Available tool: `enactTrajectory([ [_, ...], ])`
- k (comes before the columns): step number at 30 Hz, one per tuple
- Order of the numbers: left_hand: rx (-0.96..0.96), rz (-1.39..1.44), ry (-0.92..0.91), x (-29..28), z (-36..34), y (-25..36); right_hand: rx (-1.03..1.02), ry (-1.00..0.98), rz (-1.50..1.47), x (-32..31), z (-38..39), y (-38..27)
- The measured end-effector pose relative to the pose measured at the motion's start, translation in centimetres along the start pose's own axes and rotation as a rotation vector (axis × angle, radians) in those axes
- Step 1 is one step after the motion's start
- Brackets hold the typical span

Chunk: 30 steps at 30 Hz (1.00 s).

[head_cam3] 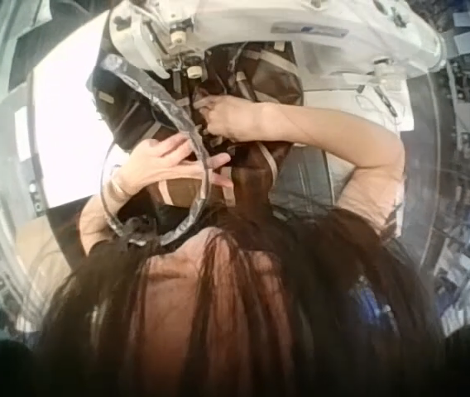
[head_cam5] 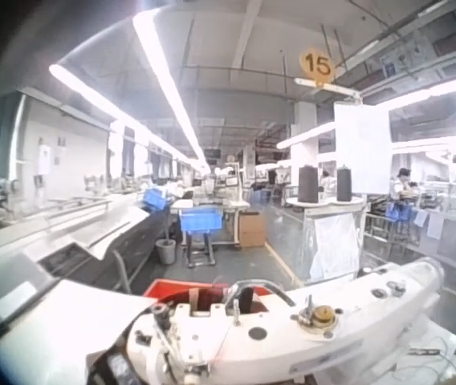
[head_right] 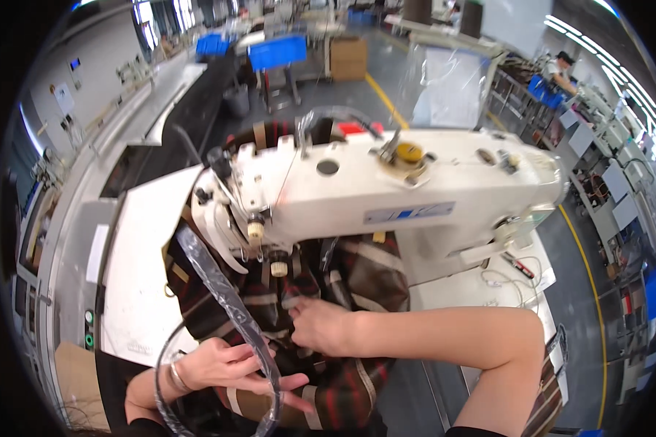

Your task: Sew the inner lining of a striped leather bag using a sewing machine.

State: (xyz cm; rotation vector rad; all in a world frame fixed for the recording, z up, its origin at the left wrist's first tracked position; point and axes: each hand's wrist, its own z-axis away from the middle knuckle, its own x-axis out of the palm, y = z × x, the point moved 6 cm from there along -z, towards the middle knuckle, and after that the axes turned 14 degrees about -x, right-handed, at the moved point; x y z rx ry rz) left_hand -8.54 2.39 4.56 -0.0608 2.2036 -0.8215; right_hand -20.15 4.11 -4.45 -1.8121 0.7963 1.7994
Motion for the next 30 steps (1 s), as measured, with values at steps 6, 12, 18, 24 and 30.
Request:
enactTrajectory([
  [6, -0.78, -0.178, 0.274, -4.4, 2.0, -4.9, -0.023, -0.013, 0.055, 0.8, -0.1, 0.0],
  [12, -1.417, -0.857, -0.154, -11.8, 13.3, -10.7, 0.0, -0.286, -0.073, 1.1, 0.0, -0.3],
  [18, -2.127, 0.599, -0.556, -3.3, 28.0, -3.4, 0.081, 0.056, -0.162, 0.2, 1.3, 0.0],
  [24, -1.224, -0.488, -1.077, -5.3, 16.2, -10.1, 0.038, -0.027, -0.078, 0.2, 0.2, -0.6],
  [30, -0.336, 0.191, -0.485, -2.3, -0.1, -9.5, 0.016, -0.302, -0.076, 0.0, -0.9, -1.2],
])
